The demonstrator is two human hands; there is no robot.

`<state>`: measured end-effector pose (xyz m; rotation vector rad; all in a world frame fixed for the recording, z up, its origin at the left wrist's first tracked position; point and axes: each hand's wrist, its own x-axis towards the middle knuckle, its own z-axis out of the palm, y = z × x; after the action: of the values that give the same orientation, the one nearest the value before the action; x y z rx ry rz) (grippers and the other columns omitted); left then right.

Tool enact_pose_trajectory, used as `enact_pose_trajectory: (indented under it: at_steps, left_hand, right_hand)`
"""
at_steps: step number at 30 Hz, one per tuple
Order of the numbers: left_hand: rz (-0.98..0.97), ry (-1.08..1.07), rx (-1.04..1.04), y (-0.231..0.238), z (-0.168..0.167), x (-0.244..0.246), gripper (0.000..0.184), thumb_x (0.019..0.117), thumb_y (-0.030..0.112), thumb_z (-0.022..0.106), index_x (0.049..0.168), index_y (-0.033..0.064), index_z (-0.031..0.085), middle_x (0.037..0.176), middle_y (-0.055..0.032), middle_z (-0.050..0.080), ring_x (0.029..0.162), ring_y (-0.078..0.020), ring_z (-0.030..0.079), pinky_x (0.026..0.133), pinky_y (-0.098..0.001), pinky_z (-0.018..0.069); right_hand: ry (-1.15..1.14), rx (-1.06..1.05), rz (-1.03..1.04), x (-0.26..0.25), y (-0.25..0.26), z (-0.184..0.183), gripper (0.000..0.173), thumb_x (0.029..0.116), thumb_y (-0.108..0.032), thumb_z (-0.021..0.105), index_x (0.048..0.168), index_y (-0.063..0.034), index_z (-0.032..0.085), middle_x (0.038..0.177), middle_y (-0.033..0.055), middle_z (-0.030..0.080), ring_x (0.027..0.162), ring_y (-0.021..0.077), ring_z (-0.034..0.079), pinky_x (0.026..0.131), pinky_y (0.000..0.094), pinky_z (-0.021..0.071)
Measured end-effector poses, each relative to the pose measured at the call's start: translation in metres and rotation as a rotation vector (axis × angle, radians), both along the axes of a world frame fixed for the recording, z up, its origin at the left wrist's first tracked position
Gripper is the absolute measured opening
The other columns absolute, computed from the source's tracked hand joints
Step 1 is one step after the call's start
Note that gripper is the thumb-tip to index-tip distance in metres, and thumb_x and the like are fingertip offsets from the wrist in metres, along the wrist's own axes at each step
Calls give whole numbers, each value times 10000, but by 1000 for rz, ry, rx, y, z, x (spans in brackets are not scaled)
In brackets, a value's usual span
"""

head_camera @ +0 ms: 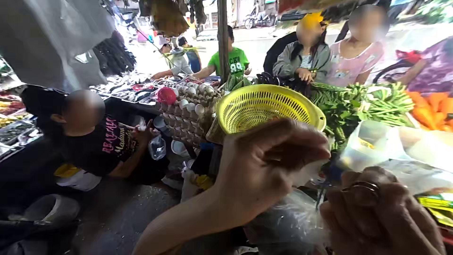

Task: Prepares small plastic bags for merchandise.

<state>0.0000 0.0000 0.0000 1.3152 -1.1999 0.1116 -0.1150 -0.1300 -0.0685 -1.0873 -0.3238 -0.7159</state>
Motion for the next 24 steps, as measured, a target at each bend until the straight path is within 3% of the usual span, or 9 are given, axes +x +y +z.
enact_pose_trajectory:
  at_steps: [3,7,15,19,24]
  left_hand:
    - [-81,202,43,14,-21,-1,173,888,-43,736,1053,-78,694,959,-94,765,865,-118,752,786,-249,642]
    - [-65,341,52,37,-40,6,250,857,-58,760,1086,-61,660,947,-80,766,852,-128,757,779,-262,645]
    - [-70,220,22,73,-62,25,108,910,-24,723,1013,-53,739,995,-70,723,884,-86,713,781,-220,626]
    - [-100,253,58,80,-72,29,97,989,-6,620,1048,-53,680,1006,-69,727,920,-75,699,818,-225,595]
    - [-42,265,58,86,-83,28,102,1002,-12,593,1059,-63,660,968,-44,712,885,-22,670,795,-187,572]
  right_hand:
    - [86,95,78,0,19,-2,243,1108,-297,421,1072,-188,635,702,-149,530,542,-76,479,470,92,418]
    - [136,164,138,12,41,-10,258,1108,-286,427,1053,-159,646,701,-138,528,533,-68,471,461,93,414]
    - [143,173,162,30,73,-18,246,1109,-255,433,1020,-139,630,690,-126,503,524,-62,445,450,96,392]
    - [163,187,136,39,82,-22,255,1105,-264,444,1003,-135,639,669,-130,498,504,-63,429,431,98,367]
    - [186,172,103,48,92,-27,271,1111,-268,427,985,-149,637,667,-132,495,503,-64,414,425,97,348]
